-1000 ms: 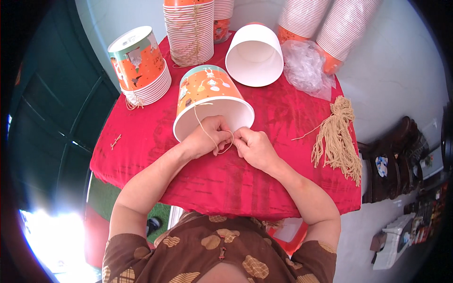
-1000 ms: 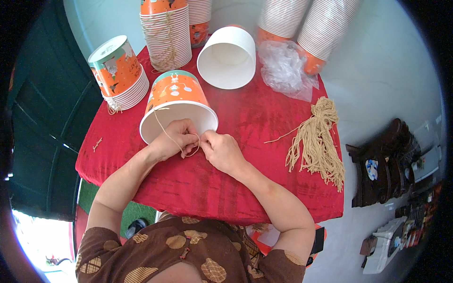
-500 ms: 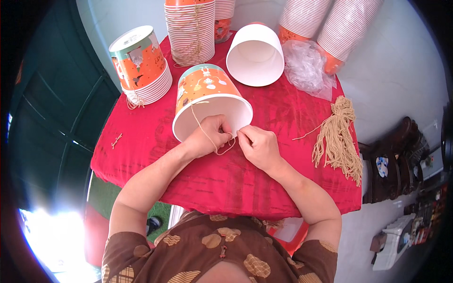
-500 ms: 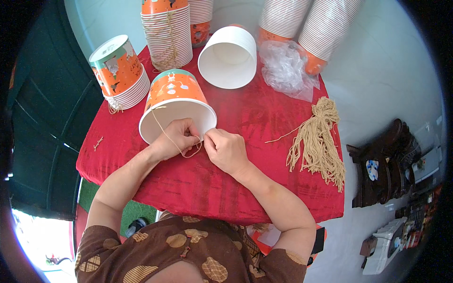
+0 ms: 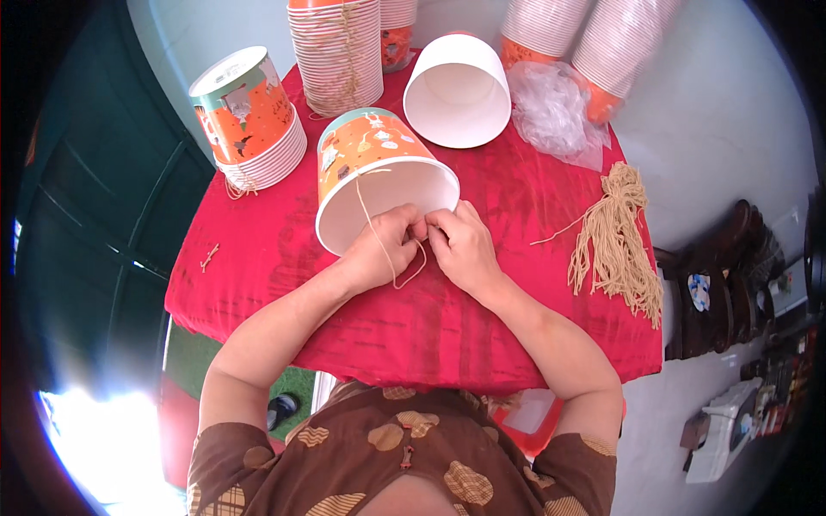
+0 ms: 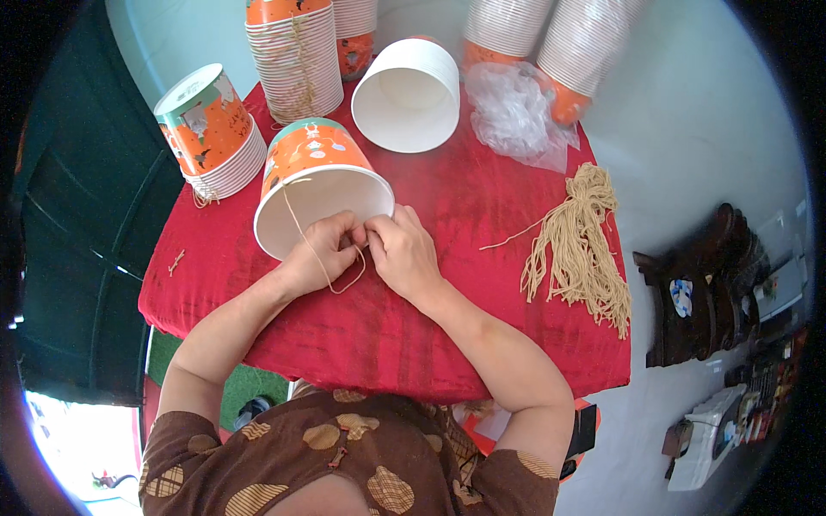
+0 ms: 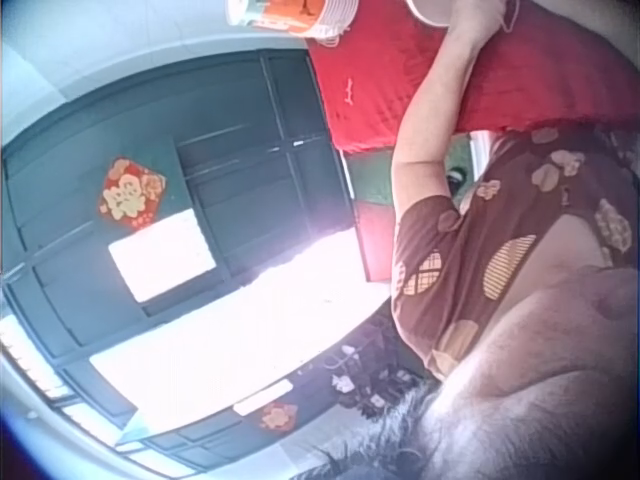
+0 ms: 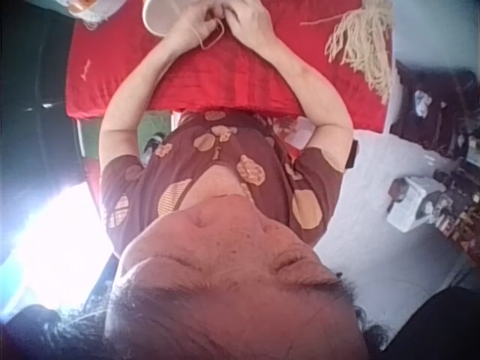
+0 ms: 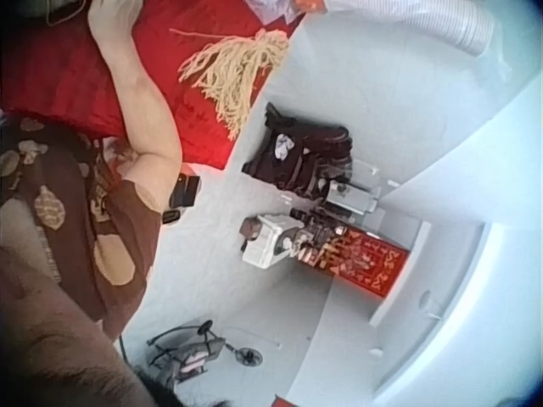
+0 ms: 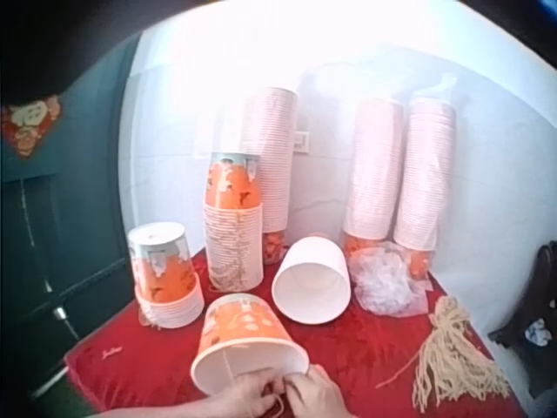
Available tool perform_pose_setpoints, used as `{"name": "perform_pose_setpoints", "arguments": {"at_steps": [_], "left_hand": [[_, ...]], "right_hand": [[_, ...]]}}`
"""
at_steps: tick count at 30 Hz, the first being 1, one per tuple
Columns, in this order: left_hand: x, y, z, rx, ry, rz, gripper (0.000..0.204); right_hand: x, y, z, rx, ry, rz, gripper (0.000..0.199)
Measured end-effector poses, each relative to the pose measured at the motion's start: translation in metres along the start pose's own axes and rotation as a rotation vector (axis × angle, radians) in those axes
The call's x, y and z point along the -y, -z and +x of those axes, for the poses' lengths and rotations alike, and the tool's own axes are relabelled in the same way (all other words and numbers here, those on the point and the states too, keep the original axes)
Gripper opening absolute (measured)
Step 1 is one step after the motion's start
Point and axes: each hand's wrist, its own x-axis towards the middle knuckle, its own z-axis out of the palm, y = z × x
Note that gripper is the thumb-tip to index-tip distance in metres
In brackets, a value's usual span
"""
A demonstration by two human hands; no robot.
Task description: Attaching strings to paper buckets to create decorations.
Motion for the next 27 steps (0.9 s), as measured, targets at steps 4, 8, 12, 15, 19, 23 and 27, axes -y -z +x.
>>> {"name": "perform_pose_setpoints", "arguments": {"at_steps": [4, 8, 12, 15, 19, 23, 27], "left_hand": [[-0.0014, -0.0036, -0.0021, -0.121, -0.21, 0.112, 0.015], [0.0002, -0.0077, -0.0007, -0.141, -0.287, 0.236, 0.017], [0.0003, -0.008, -0.0017, -0.152, -0.268, 0.365, 0.015], [-0.0013, -0.007, -0.0028, -0.144, -0.301, 0.439, 0.015], [-0.002, -0.0042, -0.0041, -0.101, -0.373, 0.633, 0.016], [-0.0004, -0.0052, -0.0045, -0.082, -0.369, 0.699, 0.017], [0.001, -0.007, -0.0031, -0.133, -0.287, 0.646, 0.014]], "right_hand": [[-0.0045, -0.0039, -0.0014, 0.011, -0.045, 0.055, 0.004], [-0.0049, -0.0042, -0.002, 0.009, -0.068, 0.091, 0.008], [-0.0038, -0.0025, -0.001, 0.021, -0.062, 0.099, 0.011], [-0.0037, -0.0025, -0.0012, 0.017, -0.075, 0.097, 0.01], [-0.0059, -0.0034, -0.002, 0.018, -0.08, 0.097, 0.011], [-0.0058, -0.0036, -0.0025, 0.015, -0.064, 0.092, 0.012], [-0.0065, -0.0033, -0.003, 0.014, -0.051, 0.095, 0.013]]}}
